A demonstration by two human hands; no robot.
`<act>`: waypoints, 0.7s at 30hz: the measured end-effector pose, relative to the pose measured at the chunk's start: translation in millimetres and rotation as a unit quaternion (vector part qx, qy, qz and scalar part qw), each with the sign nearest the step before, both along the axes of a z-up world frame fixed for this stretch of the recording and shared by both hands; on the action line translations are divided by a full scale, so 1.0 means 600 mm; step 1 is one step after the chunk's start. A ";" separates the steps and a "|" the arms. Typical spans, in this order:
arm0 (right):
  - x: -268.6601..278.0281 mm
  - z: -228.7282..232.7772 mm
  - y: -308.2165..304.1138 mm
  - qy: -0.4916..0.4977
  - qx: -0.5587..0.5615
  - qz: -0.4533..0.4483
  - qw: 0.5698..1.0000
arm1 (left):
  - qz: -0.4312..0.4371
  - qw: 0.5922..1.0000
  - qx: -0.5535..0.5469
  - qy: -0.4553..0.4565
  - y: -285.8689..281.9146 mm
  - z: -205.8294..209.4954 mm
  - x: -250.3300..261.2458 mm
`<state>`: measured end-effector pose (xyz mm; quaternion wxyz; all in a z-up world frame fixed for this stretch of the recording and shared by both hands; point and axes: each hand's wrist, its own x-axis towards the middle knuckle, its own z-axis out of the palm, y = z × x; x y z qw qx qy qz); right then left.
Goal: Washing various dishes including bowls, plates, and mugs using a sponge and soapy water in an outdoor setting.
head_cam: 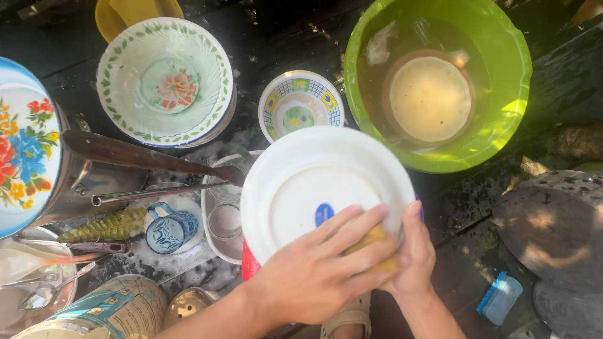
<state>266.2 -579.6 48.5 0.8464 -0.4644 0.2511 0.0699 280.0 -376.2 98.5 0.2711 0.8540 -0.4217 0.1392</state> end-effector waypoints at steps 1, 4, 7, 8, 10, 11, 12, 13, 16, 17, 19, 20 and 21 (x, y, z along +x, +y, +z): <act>0.005 0.014 -0.006 0.015 -0.090 -0.012 0.996 | -0.050 0.998 0.012 -0.033 0.012 -0.016 -0.010; 0.015 0.014 -0.016 -0.023 -0.090 -0.006 0.996 | -0.023 0.998 -0.010 0.059 0.043 -0.042 -0.006; -0.006 -0.025 -0.021 -0.023 -0.068 0.043 0.997 | 0.168 0.981 -0.017 0.092 0.038 -0.012 0.027; -0.017 -0.019 -0.018 -0.017 -0.068 0.044 0.997 | 0.169 0.981 -0.017 0.098 0.017 -0.003 0.026; -0.009 -0.014 -0.004 -0.030 -0.073 0.063 0.995 | 0.233 0.969 -0.021 0.074 -0.019 0.017 0.046; -0.017 -0.021 -0.007 -0.028 -0.073 0.063 0.995 | 0.233 0.969 -0.020 0.075 -0.027 0.016 0.036; -0.024 -0.027 -0.011 -0.031 -0.057 0.062 0.996 | 0.152 0.984 -0.045 0.078 -0.036 0.015 0.026; -0.027 -0.035 -0.018 -0.038 -0.044 0.060 0.997 | 0.070 0.992 -0.072 0.077 -0.048 0.012 0.020; -0.035 -0.060 -0.033 -0.056 0.002 0.055 0.997 | -0.062 0.995 -0.028 0.076 -0.047 0.006 0.025; -0.033 -0.054 -0.031 -0.054 0.002 0.056 0.997 | -0.061 0.995 -0.028 0.079 -0.037 0.003 0.039; -0.030 -0.044 -0.031 -0.120 -0.067 0.094 0.986 | 0.071 0.992 -0.094 0.044 -0.020 -0.004 0.068; -0.026 -0.025 -0.027 -0.118 -0.068 0.095 0.986 | 0.071 0.992 -0.096 0.046 -0.006 -0.003 0.069; -0.018 -0.007 -0.020 -0.108 -0.101 0.071 0.986 | 0.165 0.975 -0.102 0.106 0.009 -0.001 0.074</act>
